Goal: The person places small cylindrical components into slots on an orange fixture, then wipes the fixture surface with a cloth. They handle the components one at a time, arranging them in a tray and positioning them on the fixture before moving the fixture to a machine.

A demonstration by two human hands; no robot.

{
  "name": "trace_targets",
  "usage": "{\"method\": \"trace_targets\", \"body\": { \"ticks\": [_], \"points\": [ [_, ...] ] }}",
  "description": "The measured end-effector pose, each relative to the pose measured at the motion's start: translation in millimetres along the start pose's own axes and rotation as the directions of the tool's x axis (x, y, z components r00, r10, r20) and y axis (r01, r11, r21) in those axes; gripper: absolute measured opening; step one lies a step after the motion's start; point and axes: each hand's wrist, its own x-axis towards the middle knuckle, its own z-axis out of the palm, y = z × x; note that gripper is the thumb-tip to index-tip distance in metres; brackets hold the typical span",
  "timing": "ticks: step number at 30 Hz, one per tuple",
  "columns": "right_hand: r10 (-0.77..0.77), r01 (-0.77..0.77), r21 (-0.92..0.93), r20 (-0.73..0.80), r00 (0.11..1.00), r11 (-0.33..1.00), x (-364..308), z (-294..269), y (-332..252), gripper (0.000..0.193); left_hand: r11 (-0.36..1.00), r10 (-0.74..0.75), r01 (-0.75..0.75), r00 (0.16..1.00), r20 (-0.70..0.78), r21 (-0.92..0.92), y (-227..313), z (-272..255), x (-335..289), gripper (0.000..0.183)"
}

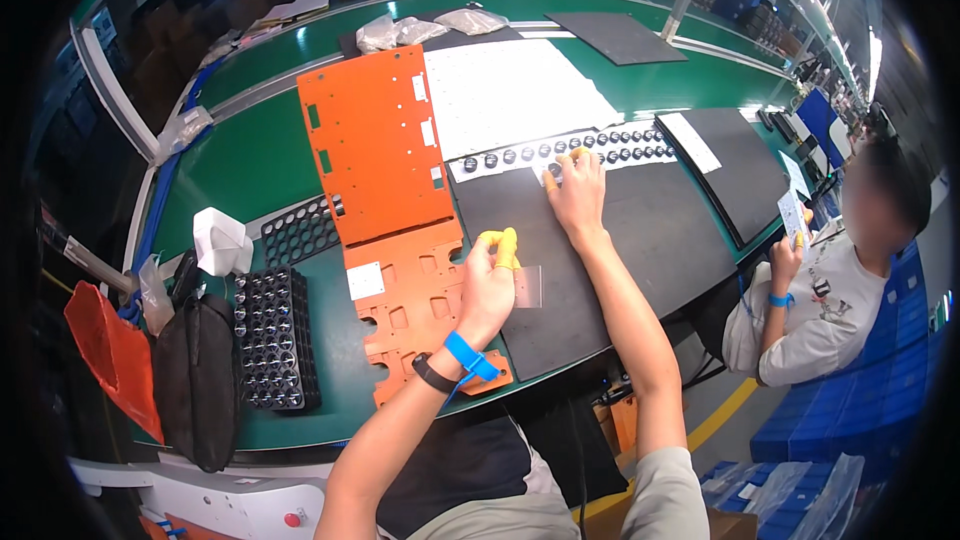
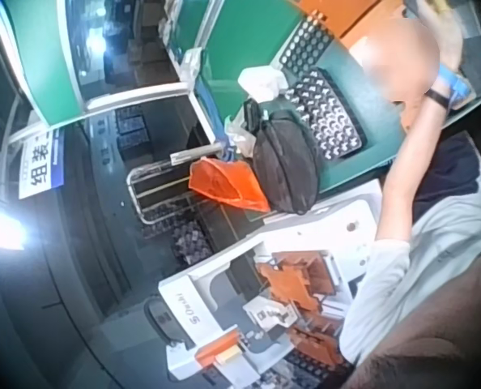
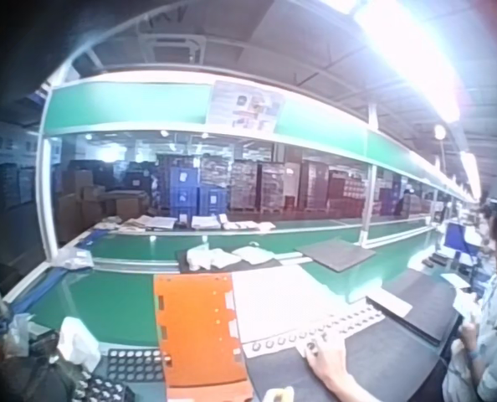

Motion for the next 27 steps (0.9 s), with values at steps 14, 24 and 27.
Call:
{"method": "trace_targets", "body": {
  "ticks": [14, 24, 27],
  "points": [
    [-0.024, 0.024, 0.032, 0.014, 1.000, 0.999, -2, -3, -2, 0.034, 0.927, -0.218, 0.248, 0.967, 0.131, -0.283, 10, -8, 5, 0.027],
    [-0.065, 0.065, 0.053, -0.001, 0.998, 0.996, -2, -4, -4, 0.035, 0.575, -0.090, 0.349, 0.926, 0.367, -0.740, 12, -26, 4, 0.021],
    [-0.073, 0.073, 0.064, -0.001, 0.997, 0.995, -2, -3, -5, 0.035, 0.465, 0.012, 0.367, 0.907, 0.421, -0.806, 3, -31, 8, 0.023]
  ]
}}
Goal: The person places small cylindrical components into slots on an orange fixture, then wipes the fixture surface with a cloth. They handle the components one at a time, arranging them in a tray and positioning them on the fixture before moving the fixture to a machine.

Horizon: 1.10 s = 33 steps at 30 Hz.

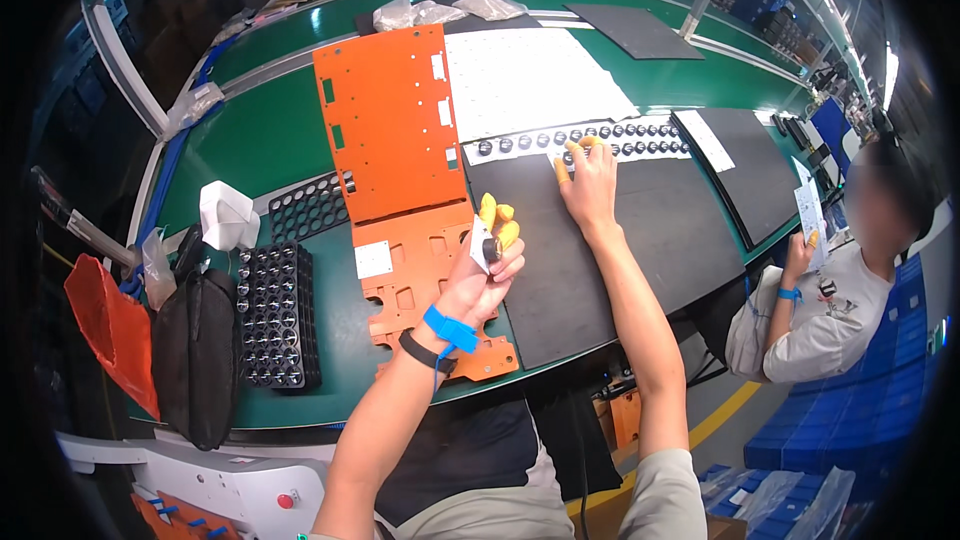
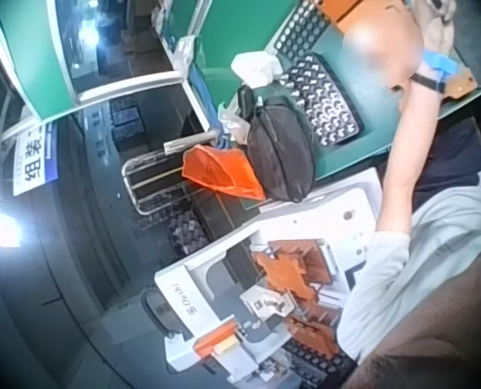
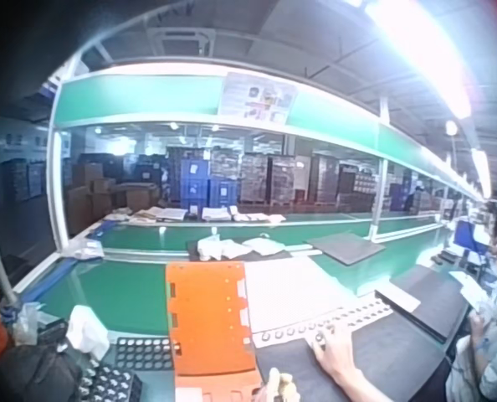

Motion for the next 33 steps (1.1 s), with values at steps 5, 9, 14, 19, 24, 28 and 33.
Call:
{"method": "trace_targets", "body": {
  "ticks": [5, 9, 14, 19, 24, 28, 33],
  "points": [
    [0.004, -0.004, 0.025, -0.020, 1.000, 1.000, 2, -3, -1, 0.032, 0.995, 0.011, -0.011, 1.000, 0.003, -0.095, 2, -5, 3, 0.025],
    [-0.031, 0.037, 0.058, -0.115, 0.993, 0.998, 4, -15, -14, 0.024, 0.990, 0.027, -0.022, 0.999, 0.031, -0.140, 1, -10, 4, 0.023],
    [0.116, -0.048, 0.478, -0.113, 0.987, 0.877, -4, -57, -67, 0.016, 0.995, 0.082, -0.086, 0.994, -0.073, -0.059, 3, -7, 3, 0.025],
    [-0.163, 0.095, 0.631, 0.051, 0.985, 0.770, -17, -130, -123, 0.030, 0.992, 0.124, -0.120, 0.977, -0.172, 0.031, 5, -12, 4, 0.027],
    [-0.115, 0.017, 0.603, 0.124, 0.986, 0.797, -25, -138, -141, 0.035, 0.983, 0.110, -0.074, 0.970, -0.215, 0.167, 3, 4, 4, 0.035],
    [-0.083, -0.070, 0.678, 0.191, 0.978, 0.732, -25, -136, -136, 0.032, 0.964, 0.114, -0.080, 0.986, -0.124, 0.253, 4, 0, 5, 0.037],
    [0.015, -0.071, 0.683, 0.087, 0.996, 0.727, -16, -128, -119, 0.027, 0.677, 0.311, 0.036, 0.891, -0.330, 0.735, -6, 9, 8, 0.022]
  ]
}}
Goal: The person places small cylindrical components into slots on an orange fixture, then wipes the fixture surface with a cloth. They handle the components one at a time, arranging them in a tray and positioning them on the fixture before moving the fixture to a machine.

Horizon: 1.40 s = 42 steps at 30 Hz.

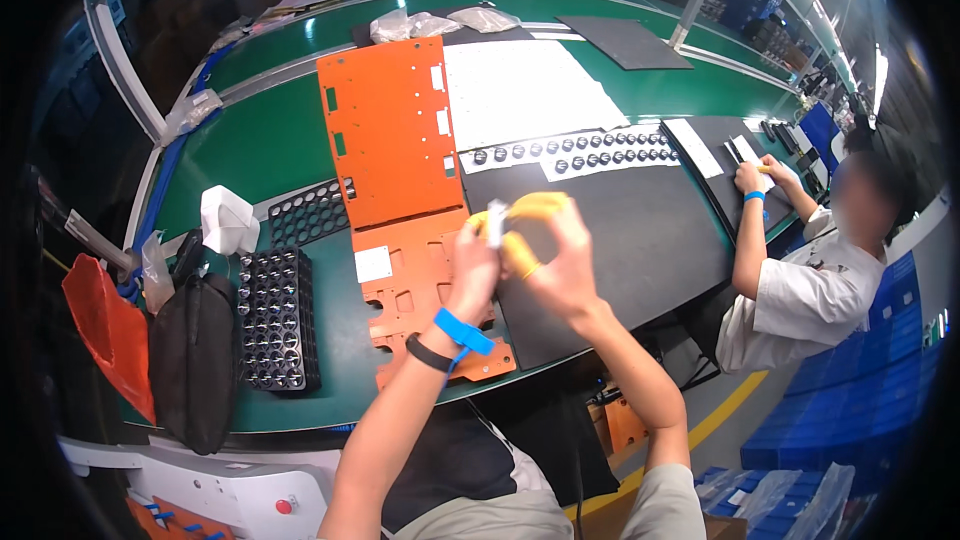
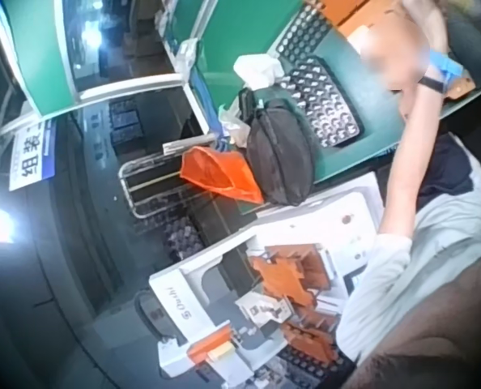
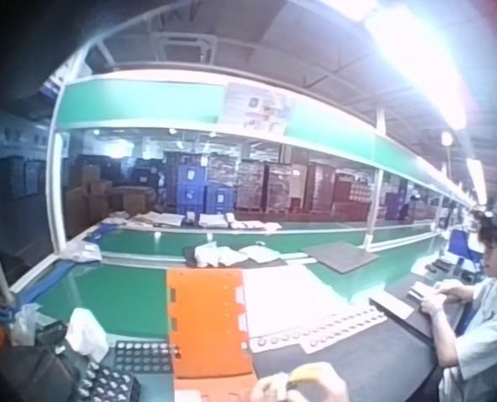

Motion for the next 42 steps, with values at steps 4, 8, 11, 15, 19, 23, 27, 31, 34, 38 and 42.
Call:
{"method": "trace_targets", "body": {
  "ticks": [4, 8, 11, 15, 19, 23, 27, 31, 34, 38, 42],
  "points": [
    [-0.016, -0.046, -0.216, -0.276, 0.961, 0.975, 28, -8, 50, 0.024, 0.652, 0.428, -0.484, 0.870, 0.244, 0.583, -16, 10, -15, 0.015],
    [-0.075, 0.023, -0.461, -0.095, 0.993, 0.887, 48, 2, 109, 0.028, 0.342, 0.274, -0.574, 0.818, 0.506, 0.744, -27, 8, -21, 0.018],
    [-0.129, 0.145, -0.614, 0.071, 0.989, 0.776, 52, 6, 135, 0.030, 0.313, 0.220, -0.590, 0.807, 0.548, 0.744, -27, 10, -22, 0.019],
    [-0.066, 0.155, -0.659, 0.157, 0.985, 0.736, 45, 13, 151, 0.032, 0.289, 0.223, -0.606, 0.795, 0.564, 0.741, -29, 9, -21, 0.018],
    [-0.016, 0.111, -0.681, 0.145, 0.989, 0.724, 36, 16, 157, 0.032, 0.270, 0.215, -0.608, 0.794, 0.569, 0.746, -29, 9, -21, 0.015],
    [-0.037, 0.107, -0.691, 0.115, 0.993, 0.715, 31, 16, 160, 0.032, 0.259, 0.226, -0.610, 0.792, 0.567, 0.749, -28, 11, -23, 0.013],
    [-0.033, 0.076, -0.690, 0.075, 0.997, 0.719, 29, 16, 162, 0.032, 0.258, 0.237, -0.612, 0.790, 0.565, 0.747, -31, 13, -23, 0.012],
    [-0.041, 0.059, -0.696, 0.042, 0.998, 0.716, 30, 18, 163, 0.032, 0.253, 0.234, -0.608, 0.793, 0.562, 0.753, -32, 12, -21, 0.014],
    [-0.055, 0.074, -0.707, 0.049, 0.997, 0.703, 31, 20, 161, 0.032, 0.280, 0.250, -0.614, 0.789, 0.561, 0.738, -31, 11, -21, 0.014],
    [-0.102, 0.101, -0.716, 0.042, 0.994, 0.691, 34, 19, 160, 0.032, 0.263, 0.256, -0.615, 0.787, 0.561, 0.743, -34, 11, -20, 0.014],
    [-0.161, 0.071, -0.562, -0.112, 0.981, 0.824, 42, 23, 128, 0.024, 0.245, 0.246, -0.615, 0.787, 0.565, 0.750, -34, 12, -21, 0.014]
  ]
}}
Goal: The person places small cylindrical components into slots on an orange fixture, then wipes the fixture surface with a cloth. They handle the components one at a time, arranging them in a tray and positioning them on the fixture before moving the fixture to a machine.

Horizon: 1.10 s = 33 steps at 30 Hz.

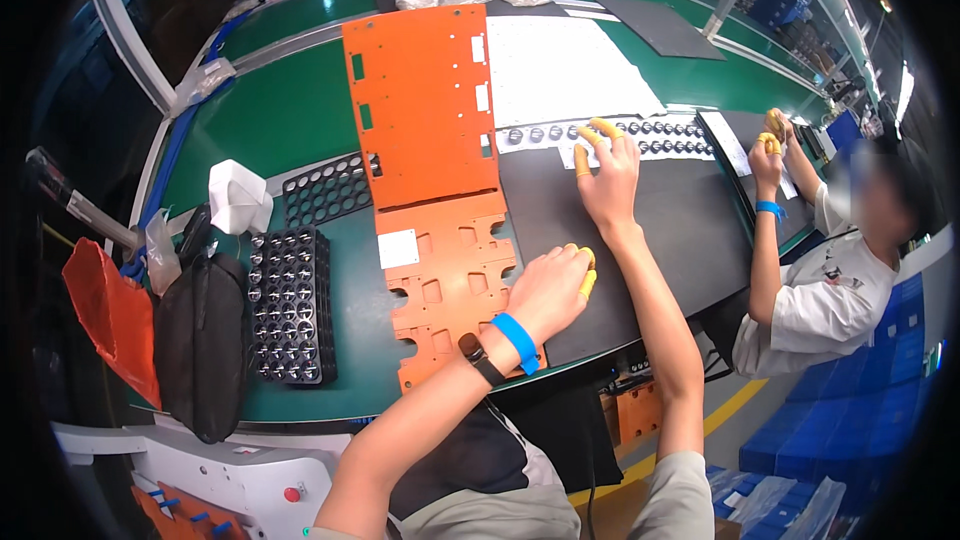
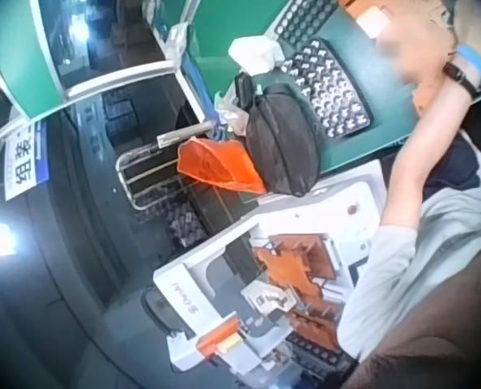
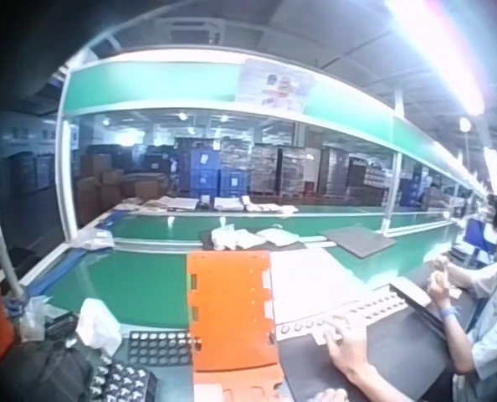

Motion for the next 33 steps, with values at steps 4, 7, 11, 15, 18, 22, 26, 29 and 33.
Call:
{"method": "trace_targets", "body": {
  "ticks": [4, 7, 11, 15, 18, 22, 26, 29, 33],
  "points": [
    [0.045, -0.059, 0.438, 0.043, 0.998, 0.897, 20, -27, -71, 0.020, 1.000, -0.021, 0.020, 0.998, 0.059, 0.012, 2, 1, 1, 0.012],
    [-0.199, 0.017, 0.562, 0.265, 0.944, 0.827, 28, -23, -155, 0.011, 0.999, 0.030, -0.033, 0.997, -0.071, -0.042, -26, 15, -11, 0.012],
    [-0.253, 0.147, 0.206, 0.805, 0.537, 0.968, 20, -16, -218, 0.040, 0.999, 0.017, -0.018, 1.000, -0.026, -0.049, -10, 12, 3, 0.015],
    [-0.230, 0.198, 0.141, 0.796, 0.560, 0.970, 10, 3, -235, 0.032, 0.996, -0.014, 0.019, 0.998, 0.059, -0.082, 0, -8, 2, 0.018],
    [-0.162, 0.243, 0.031, 0.826, 0.540, 0.970, 4, 13, -249, 0.019, 0.997, -0.027, 0.034, 0.995, 0.095, -0.072, 1, -10, 5, 0.019],
    [-0.084, 0.187, -0.012, 0.862, 0.499, 0.982, 11, 5, -263, 0.020, 0.996, -0.048, 0.054, 0.995, 0.082, -0.069, -3, -12, 2, 0.019],
    [-0.096, 0.001, 0.123, 0.764, 0.639, 0.992, 11, -18, -228, 0.022, 0.999, -0.020, 0.022, 0.999, 0.034, -0.039, -3, -6, 3, 0.018],
    [0.040, -0.215, 0.138, 0.750, 0.660, 0.967, 24, -47, -184, 0.024, 0.998, 0.019, -0.023, 0.998, -0.062, -0.054, -20, 17, 2, 0.018],
    [0.467, -0.607, -0.006, 0.644, 0.605, 0.795, 24, -62, -90, 0.028, 0.994, -0.107, 0.105, 0.987, 0.123, 0.020, 10, -20, 4, 0.016]
  ]
}}
